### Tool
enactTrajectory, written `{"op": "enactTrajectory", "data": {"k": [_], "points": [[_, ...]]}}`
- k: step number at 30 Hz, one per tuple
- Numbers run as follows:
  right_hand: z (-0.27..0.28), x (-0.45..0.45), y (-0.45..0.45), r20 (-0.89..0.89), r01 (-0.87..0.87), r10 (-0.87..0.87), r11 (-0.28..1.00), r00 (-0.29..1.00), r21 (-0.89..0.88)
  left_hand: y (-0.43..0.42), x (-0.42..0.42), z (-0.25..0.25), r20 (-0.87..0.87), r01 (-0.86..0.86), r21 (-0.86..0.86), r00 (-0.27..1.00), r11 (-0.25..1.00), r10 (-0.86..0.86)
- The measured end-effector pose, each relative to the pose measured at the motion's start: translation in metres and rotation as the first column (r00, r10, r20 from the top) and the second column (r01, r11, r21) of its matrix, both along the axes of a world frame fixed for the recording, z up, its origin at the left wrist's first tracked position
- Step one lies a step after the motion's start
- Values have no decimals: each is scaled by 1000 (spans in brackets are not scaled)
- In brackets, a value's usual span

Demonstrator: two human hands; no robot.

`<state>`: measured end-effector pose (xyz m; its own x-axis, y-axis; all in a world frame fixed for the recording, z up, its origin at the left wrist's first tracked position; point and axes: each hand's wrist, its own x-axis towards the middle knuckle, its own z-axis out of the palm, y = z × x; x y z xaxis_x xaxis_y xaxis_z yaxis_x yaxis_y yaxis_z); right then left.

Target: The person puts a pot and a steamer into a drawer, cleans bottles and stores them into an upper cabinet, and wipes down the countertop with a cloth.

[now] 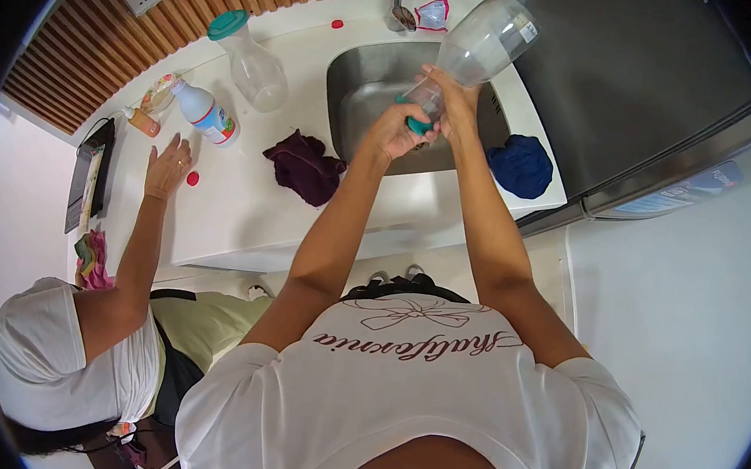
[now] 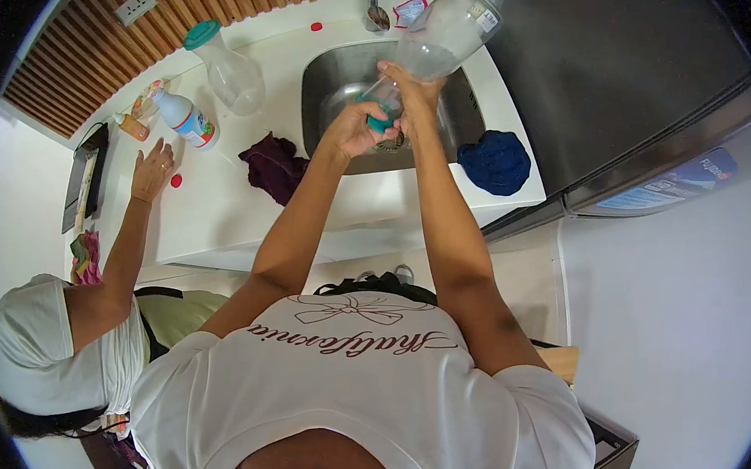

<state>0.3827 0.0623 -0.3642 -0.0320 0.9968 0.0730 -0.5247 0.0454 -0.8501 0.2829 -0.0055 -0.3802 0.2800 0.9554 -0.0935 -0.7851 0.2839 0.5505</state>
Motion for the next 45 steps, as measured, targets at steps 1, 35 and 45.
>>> {"op": "enactTrajectory", "data": {"k": [1, 35, 45], "points": [[1, 3, 0, -110, -261, 253, 963, 961, -64, 0, -1, 1, -64, -22, 3, 998, 1000, 23], [-27, -5, 25, 337, 289, -264, 957, 904, -26, 22, 28, -55, 62, -196, -48, 978, 979, 199], [-20, 20, 33, 88, -12, 17, 998, 996, -58, 30, 55, -49, -10, -351, 46, 936, 935, 352]]}}
